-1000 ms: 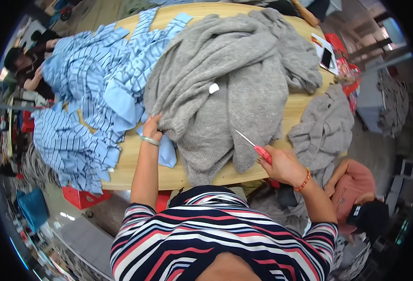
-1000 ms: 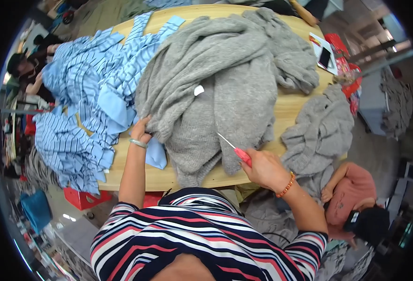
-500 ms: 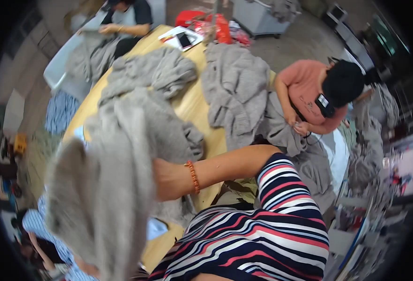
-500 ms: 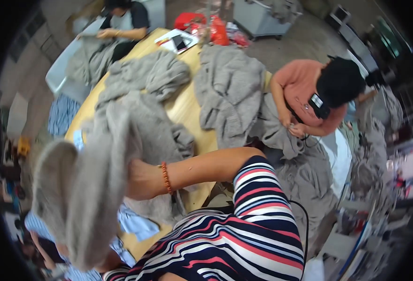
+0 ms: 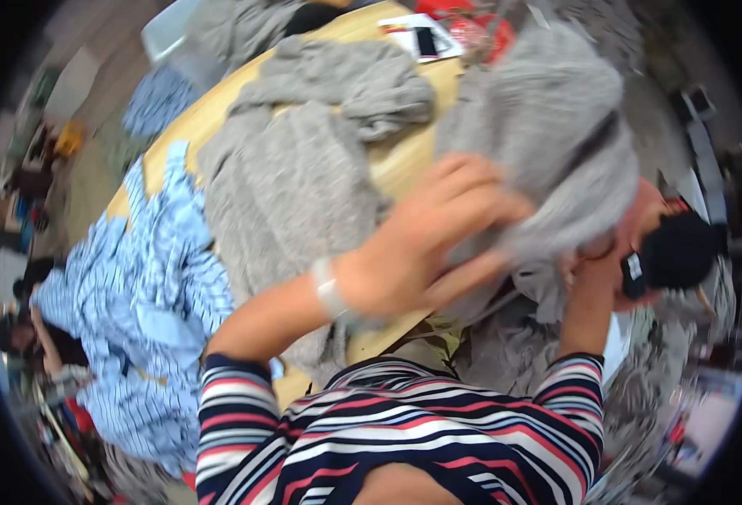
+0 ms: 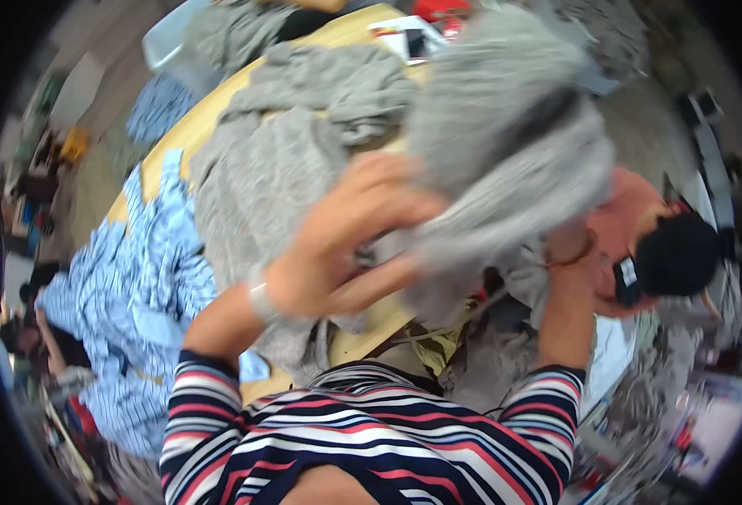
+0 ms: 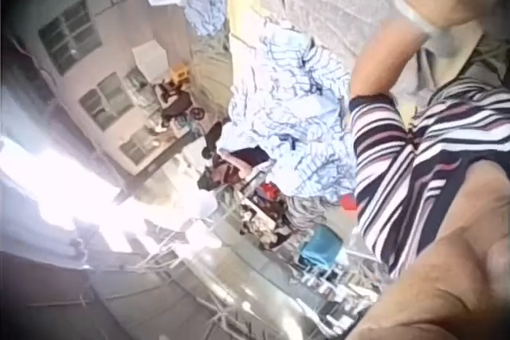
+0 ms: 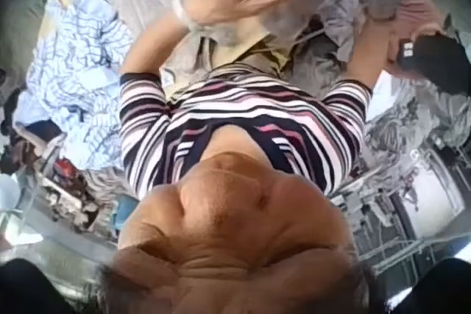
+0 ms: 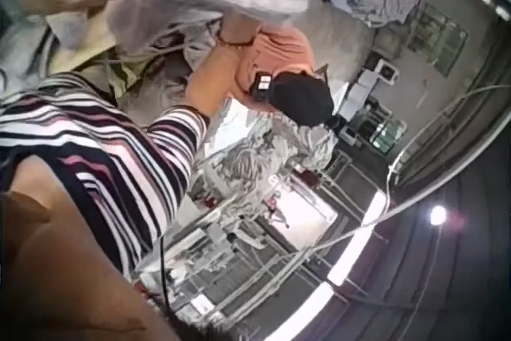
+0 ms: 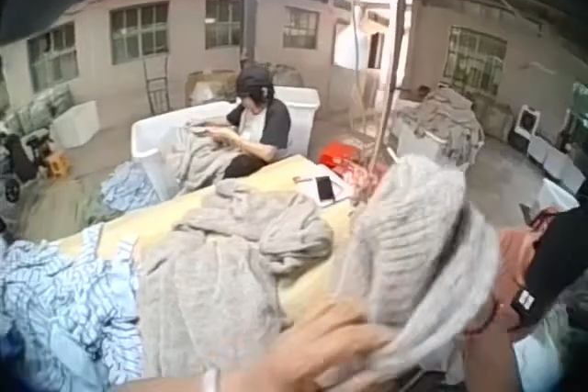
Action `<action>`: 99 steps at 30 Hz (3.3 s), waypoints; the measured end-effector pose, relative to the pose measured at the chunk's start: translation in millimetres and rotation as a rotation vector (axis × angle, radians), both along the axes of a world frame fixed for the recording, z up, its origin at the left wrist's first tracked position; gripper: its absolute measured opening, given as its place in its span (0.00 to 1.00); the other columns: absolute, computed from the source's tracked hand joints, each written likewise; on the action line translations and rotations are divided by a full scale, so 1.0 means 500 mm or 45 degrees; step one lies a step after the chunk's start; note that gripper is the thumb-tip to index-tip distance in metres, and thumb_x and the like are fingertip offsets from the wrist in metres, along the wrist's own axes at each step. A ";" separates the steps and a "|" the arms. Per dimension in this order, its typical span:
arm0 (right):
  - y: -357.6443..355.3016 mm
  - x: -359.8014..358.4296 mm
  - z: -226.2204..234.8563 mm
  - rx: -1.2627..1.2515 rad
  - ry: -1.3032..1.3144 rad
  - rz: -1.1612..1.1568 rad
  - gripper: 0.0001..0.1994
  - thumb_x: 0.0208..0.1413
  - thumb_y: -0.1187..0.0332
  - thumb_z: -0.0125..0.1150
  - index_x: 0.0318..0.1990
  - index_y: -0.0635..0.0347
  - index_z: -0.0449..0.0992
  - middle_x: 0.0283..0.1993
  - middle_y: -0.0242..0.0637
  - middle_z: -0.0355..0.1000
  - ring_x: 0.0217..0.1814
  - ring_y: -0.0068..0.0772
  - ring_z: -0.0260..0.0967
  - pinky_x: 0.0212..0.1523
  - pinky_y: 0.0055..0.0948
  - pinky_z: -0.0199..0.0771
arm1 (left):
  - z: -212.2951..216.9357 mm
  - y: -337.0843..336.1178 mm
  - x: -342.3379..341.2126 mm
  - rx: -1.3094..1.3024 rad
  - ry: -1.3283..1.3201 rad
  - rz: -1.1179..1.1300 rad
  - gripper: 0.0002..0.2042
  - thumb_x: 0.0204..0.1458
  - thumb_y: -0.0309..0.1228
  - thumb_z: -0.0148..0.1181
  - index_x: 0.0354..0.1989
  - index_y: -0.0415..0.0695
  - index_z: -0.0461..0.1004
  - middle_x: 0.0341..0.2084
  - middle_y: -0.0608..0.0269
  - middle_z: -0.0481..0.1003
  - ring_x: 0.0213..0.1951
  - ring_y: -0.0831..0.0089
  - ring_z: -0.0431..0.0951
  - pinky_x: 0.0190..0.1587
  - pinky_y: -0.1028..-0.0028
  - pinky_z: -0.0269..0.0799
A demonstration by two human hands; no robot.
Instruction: Trimming loose threads from garments using scissors.
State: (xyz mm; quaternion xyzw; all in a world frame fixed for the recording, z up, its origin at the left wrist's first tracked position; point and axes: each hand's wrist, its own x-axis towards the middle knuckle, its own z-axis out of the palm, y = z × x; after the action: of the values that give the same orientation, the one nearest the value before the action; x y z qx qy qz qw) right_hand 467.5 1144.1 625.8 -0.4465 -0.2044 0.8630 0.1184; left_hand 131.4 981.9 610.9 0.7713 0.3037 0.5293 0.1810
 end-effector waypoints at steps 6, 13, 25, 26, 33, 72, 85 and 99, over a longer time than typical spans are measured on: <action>0.229 -0.046 -0.331 1.654 -2.020 0.577 0.15 0.53 0.60 0.54 0.34 0.65 0.76 0.38 0.60 0.73 0.42 0.61 0.71 0.43 0.48 0.71 | -0.343 0.113 0.008 -0.488 0.612 0.797 0.35 0.39 0.43 0.69 0.58 0.48 0.63 0.56 0.48 0.61 0.60 0.49 0.56 0.58 0.46 0.52; 0.065 -0.178 -0.448 1.764 -1.294 0.608 0.20 0.53 0.63 0.56 0.53 0.61 0.70 0.39 0.60 0.72 0.43 0.64 0.69 0.44 0.48 0.69 | -0.479 0.007 -0.167 -0.991 0.875 1.336 0.40 0.29 0.22 0.67 0.60 0.46 0.62 0.54 0.46 0.63 0.56 0.47 0.63 0.57 0.56 0.60; -0.021 -0.350 -0.398 1.800 -1.174 1.023 0.22 0.54 0.62 0.56 0.56 0.58 0.66 0.36 0.61 0.73 0.40 0.63 0.70 0.42 0.51 0.69 | -0.356 -0.399 -0.343 -1.238 0.577 1.464 0.26 0.34 0.21 0.62 0.48 0.39 0.70 0.49 0.48 0.67 0.54 0.50 0.65 0.59 0.63 0.58; -0.029 -0.361 -0.400 1.811 -1.159 1.040 0.22 0.54 0.62 0.56 0.56 0.58 0.66 0.36 0.61 0.73 0.40 0.63 0.70 0.42 0.51 0.69 | -0.351 -0.405 -0.311 -1.386 0.604 1.335 0.26 0.32 0.22 0.64 0.47 0.40 0.71 0.53 0.46 0.64 0.57 0.49 0.62 0.62 0.61 0.56; -0.093 -0.432 -0.377 1.836 -0.996 1.196 0.22 0.54 0.61 0.56 0.56 0.59 0.65 0.35 0.59 0.73 0.40 0.64 0.70 0.42 0.51 0.69 | -0.363 -0.410 -0.300 -1.081 0.513 1.369 0.22 0.32 0.22 0.60 0.43 0.38 0.73 0.48 0.46 0.70 0.58 0.52 0.65 0.61 0.61 0.59; -0.133 -0.488 -0.315 1.935 -0.610 0.817 0.19 0.54 0.71 0.56 0.54 0.61 0.68 0.30 0.46 0.73 0.32 0.45 0.73 0.36 0.35 0.70 | -0.052 -0.138 -0.453 -0.156 -1.134 0.799 0.14 0.59 0.31 0.52 0.52 0.39 0.67 0.41 0.53 0.75 0.44 0.64 0.78 0.50 0.63 0.76; -0.170 -0.436 -0.287 1.896 -0.602 1.009 0.22 0.53 0.69 0.57 0.56 0.59 0.67 0.33 0.51 0.73 0.36 0.54 0.73 0.38 0.40 0.72 | -0.460 -0.208 -0.187 -1.494 -1.930 0.386 0.14 0.57 0.30 0.56 0.48 0.37 0.70 0.45 0.56 0.75 0.47 0.65 0.76 0.51 0.64 0.73; -0.235 -0.555 -0.226 2.118 -0.392 1.366 0.22 0.52 0.62 0.60 0.54 0.53 0.67 0.36 0.51 0.73 0.34 0.55 0.72 0.33 0.46 0.72 | -0.551 -0.162 -0.122 -1.212 -1.308 0.726 0.11 0.58 0.28 0.54 0.48 0.40 0.70 0.40 0.61 0.77 0.43 0.69 0.77 0.47 0.69 0.74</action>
State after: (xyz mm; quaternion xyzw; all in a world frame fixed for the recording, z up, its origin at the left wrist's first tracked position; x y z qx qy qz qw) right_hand 189.8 1026.8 512.8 -0.1772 -0.9307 0.3176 -0.0398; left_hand 70.5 900.7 335.6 0.1576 0.5647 0.6602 0.4694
